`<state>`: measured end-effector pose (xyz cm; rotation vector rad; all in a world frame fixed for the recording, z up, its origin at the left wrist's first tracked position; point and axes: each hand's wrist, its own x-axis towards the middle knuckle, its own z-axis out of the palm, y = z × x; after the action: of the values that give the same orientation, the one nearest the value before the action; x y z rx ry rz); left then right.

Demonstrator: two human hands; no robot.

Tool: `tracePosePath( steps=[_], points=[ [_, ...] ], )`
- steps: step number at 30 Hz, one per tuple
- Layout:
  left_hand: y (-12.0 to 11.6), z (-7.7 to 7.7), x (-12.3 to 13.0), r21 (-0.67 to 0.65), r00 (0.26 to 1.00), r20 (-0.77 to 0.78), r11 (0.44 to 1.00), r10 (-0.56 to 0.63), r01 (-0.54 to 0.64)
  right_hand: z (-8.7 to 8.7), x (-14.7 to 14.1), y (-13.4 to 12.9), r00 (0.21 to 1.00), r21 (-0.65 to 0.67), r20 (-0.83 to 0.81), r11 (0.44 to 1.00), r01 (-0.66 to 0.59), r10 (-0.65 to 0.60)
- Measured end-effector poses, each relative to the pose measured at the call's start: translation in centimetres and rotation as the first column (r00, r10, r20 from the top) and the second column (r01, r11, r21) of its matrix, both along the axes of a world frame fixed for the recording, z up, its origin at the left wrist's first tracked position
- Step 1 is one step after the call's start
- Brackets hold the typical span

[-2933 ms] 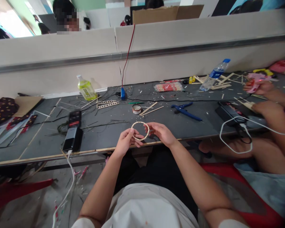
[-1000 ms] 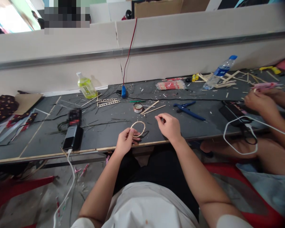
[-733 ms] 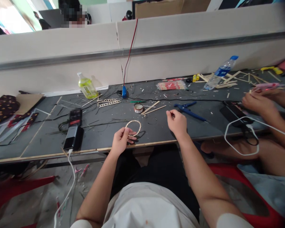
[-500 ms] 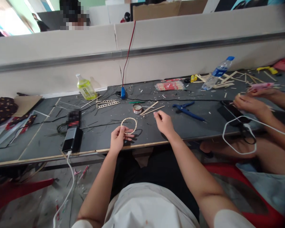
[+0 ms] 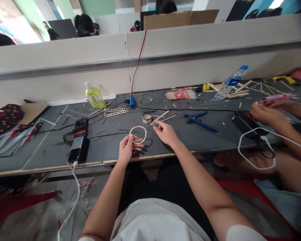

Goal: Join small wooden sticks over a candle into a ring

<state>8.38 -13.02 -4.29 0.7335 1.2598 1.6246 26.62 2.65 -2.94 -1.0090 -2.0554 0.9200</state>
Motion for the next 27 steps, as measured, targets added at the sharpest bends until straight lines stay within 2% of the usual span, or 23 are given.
tracePosePath(
  steps=[5,8,12,20,27],
  points=[
    [0.9,0.2,1.0,0.031,0.997,0.070,0.999,-0.017,0.015,-0.1,0.2,-1.7,0.978,-0.169,-0.189,0.978,-0.119,0.086],
    [1.3,0.1,1.6,0.044,0.995,0.101,0.999,-0.022,0.018,-0.1,0.4,-3.3,0.960,-0.217,-0.265,0.964,-0.153,0.093],
    [1.4,-0.1,2.2,0.049,0.993,0.114,0.998,-0.033,0.028,-0.3,0.3,-4.3,0.947,-0.214,-0.319,0.971,-0.109,0.037],
    [1.5,-0.6,2.2,0.052,0.991,0.129,0.998,-0.028,0.021,-0.2,0.4,-4.0,0.928,-0.145,-0.371,0.988,-0.046,-0.011],
    [1.5,-1.1,1.9,0.072,0.988,0.150,0.997,-0.021,0.011,-0.5,0.8,-2.1,0.861,-0.169,-0.479,0.981,0.100,-0.170]
  ],
)
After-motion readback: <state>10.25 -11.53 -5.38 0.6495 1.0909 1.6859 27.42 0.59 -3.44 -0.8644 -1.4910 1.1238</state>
